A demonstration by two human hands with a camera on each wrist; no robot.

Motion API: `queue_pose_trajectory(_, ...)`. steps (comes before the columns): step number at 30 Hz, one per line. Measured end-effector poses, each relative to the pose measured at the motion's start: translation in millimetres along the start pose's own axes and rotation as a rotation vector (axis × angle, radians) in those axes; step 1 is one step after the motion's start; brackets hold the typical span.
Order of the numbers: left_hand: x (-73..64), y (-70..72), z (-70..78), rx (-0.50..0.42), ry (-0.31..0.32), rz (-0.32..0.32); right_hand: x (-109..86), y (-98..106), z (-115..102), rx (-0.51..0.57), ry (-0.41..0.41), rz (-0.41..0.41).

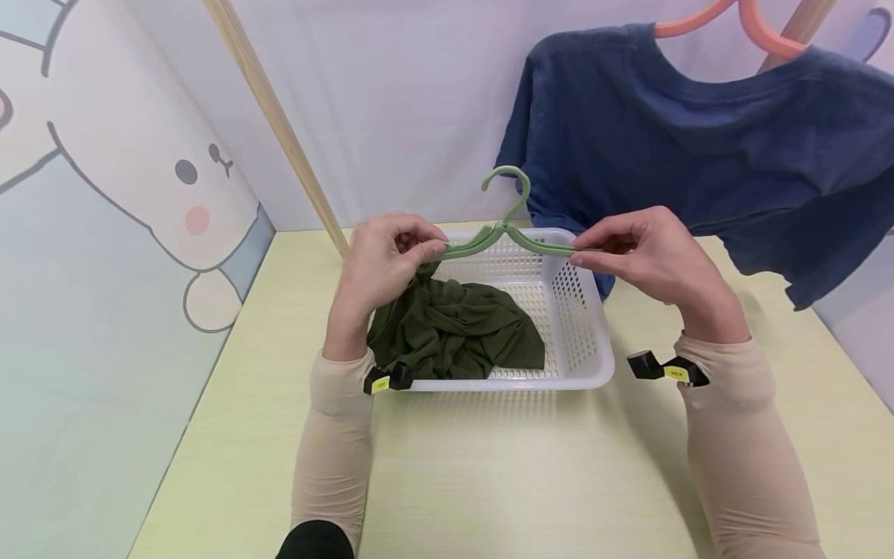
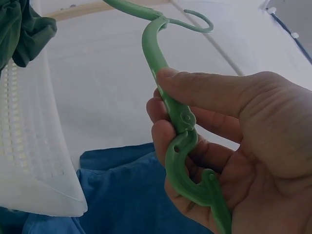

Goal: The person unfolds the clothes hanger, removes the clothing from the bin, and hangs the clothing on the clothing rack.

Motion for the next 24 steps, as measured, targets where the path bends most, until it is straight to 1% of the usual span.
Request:
queue_pose_trajectory(5, -0.7, 11.1, -8.7, -0.118, 0.058, 0.097, -1.3, 10, 4, 0.006, -0.013, 0.015)
queue_pose_trajectory(8, -1.2, 16.6, -11.9, -0.144, 0.072, 0.135, -3.1, 17, 5, 0.019, -0.010, 0.024)
queue_pose_trajectory(12, -1.0, 17.8, -11.6, -0.167, 0.077, 0.138, -5.9, 25, 9, 0.039, -0.018, 0.027)
queue_pose_trajectory(14, -0.9, 17.7, -11.5, -0.201, 0.078, 0.136, -7.0, 28, 11, 0.046, -0.026, 0.031)
queue_pose_trajectory(17, -1.1, 17.7, -12.3, -0.279, 0.077, 0.125, -8.3, 33, 15, 0.056, -0.040, 0.038)
queue_pose_trajectory(21, -3.8, 19.7, -16.8, -0.386, 0.088, 0.085, -9.9, 38, 20, 0.091, -0.065, 0.035)
queue_pose_trajectory(24, -7.9, 24.5, -20.7, -0.419, 0.102, 0.054, -10.7, 40, 21, 0.119, -0.067, 0.033)
Point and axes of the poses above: each hand's wrist, its own x-axis towards the middle knuckle, its own y-axis out of the back of the hand, z = x × y, the point moved 10 cm from there along x, towards the middle knuckle, and after that the axes turned 5 degrees about -y, right-handed, at the moved point
